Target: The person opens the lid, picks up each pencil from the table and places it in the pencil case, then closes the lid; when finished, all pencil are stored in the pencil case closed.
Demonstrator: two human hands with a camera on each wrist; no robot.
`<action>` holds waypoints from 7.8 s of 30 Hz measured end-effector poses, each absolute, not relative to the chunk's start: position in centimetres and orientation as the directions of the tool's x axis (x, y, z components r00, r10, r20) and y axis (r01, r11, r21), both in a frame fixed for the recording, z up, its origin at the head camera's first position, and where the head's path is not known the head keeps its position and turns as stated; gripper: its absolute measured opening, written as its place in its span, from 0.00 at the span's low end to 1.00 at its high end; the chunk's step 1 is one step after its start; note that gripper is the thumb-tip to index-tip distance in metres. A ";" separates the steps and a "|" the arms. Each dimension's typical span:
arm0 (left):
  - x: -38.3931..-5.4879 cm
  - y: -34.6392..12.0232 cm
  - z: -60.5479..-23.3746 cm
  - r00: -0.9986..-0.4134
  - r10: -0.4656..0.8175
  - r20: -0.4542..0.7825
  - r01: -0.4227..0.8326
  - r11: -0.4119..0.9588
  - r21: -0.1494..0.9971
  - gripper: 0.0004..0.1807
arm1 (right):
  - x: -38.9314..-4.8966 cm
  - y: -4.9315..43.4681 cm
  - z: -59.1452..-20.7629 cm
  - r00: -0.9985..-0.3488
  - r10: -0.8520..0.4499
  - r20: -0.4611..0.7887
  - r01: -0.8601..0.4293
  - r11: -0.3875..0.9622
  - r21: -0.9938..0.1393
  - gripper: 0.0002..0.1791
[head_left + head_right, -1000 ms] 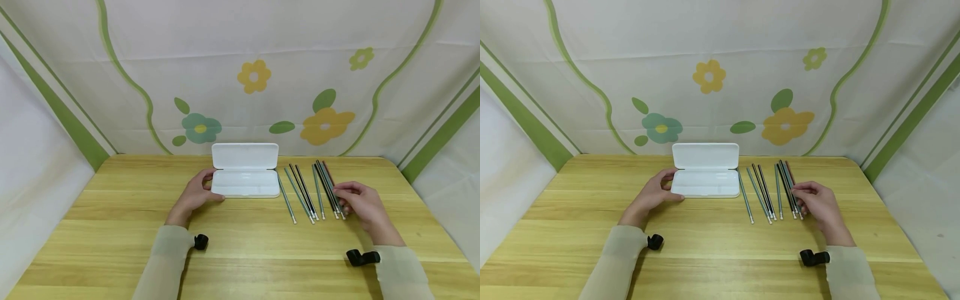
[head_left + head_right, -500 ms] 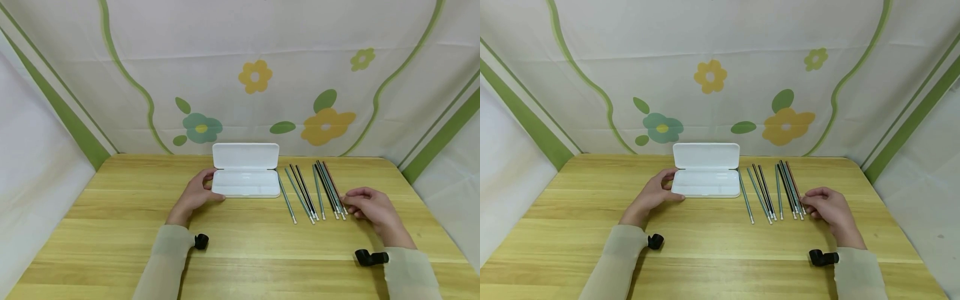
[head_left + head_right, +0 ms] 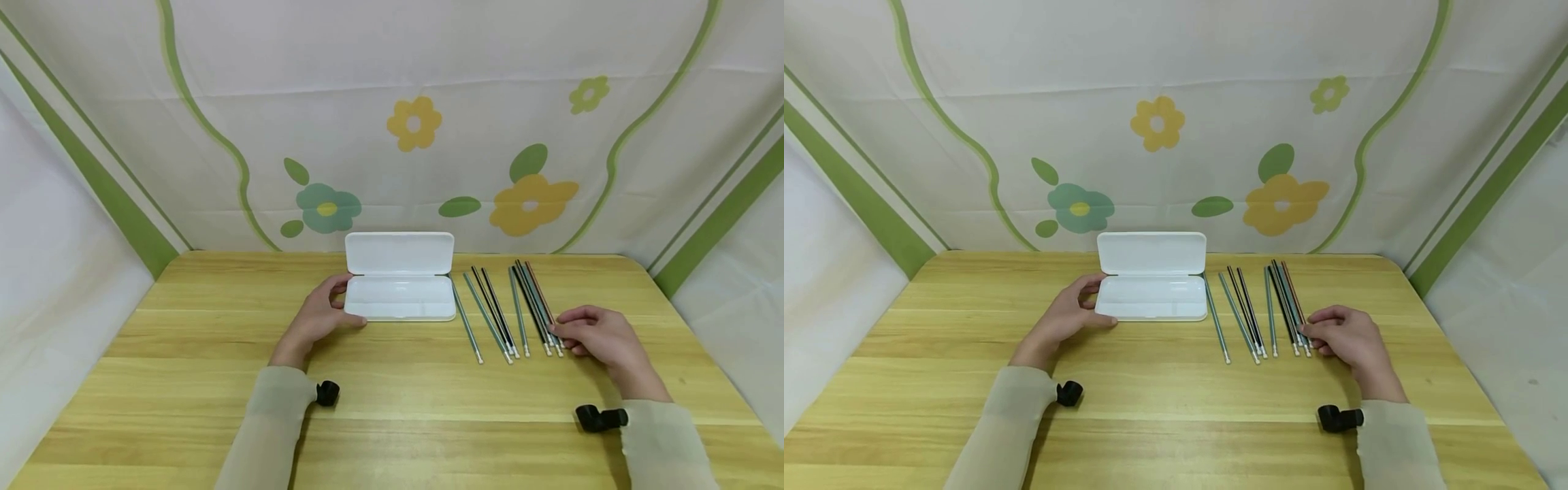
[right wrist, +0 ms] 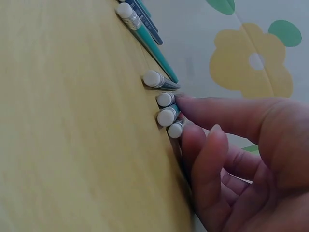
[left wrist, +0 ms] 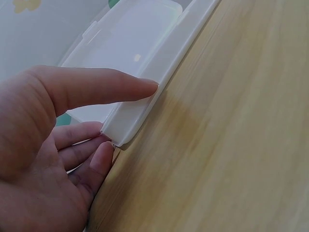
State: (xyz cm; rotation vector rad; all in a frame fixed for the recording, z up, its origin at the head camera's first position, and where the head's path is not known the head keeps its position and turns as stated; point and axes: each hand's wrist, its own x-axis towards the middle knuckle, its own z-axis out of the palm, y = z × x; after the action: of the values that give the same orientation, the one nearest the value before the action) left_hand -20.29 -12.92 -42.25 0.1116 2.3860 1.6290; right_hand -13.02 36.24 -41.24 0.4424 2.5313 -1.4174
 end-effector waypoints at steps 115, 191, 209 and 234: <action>-20.4 -12.6 -42.1 -0.965 0.219 -0.145 -0.058 0.362 0.930 0.52 | -15.1 33.7 -38.0 -0.989 0.027 -0.146 0.149 0.179 -0.972 0.14; -20.1 -12.7 -42.1 -0.968 0.216 -0.132 -0.055 0.329 0.943 0.52 | -22.9 18.1 -39.4 -0.977 -0.215 -0.021 -0.129 0.658 -0.742 0.06; -20.1 -12.8 -42.2 -0.965 0.230 -0.123 -0.038 0.343 0.939 0.51 | -22.8 17.8 -40.3 -0.966 -0.252 0.062 -0.230 0.723 -0.651 0.06; -20.1 -12.7 -42.1 -0.968 0.213 -0.130 -0.046 0.358 0.933 0.52 | -22.9 17.6 -40.4 -0.966 -0.253 0.057 -0.232 0.744 -0.627 0.10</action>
State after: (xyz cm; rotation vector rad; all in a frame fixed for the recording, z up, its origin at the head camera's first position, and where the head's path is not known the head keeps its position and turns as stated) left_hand -20.09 -12.72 -42.08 0.1498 2.3912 1.6537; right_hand -22.90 17.65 -40.43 -0.4046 2.9040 -1.0369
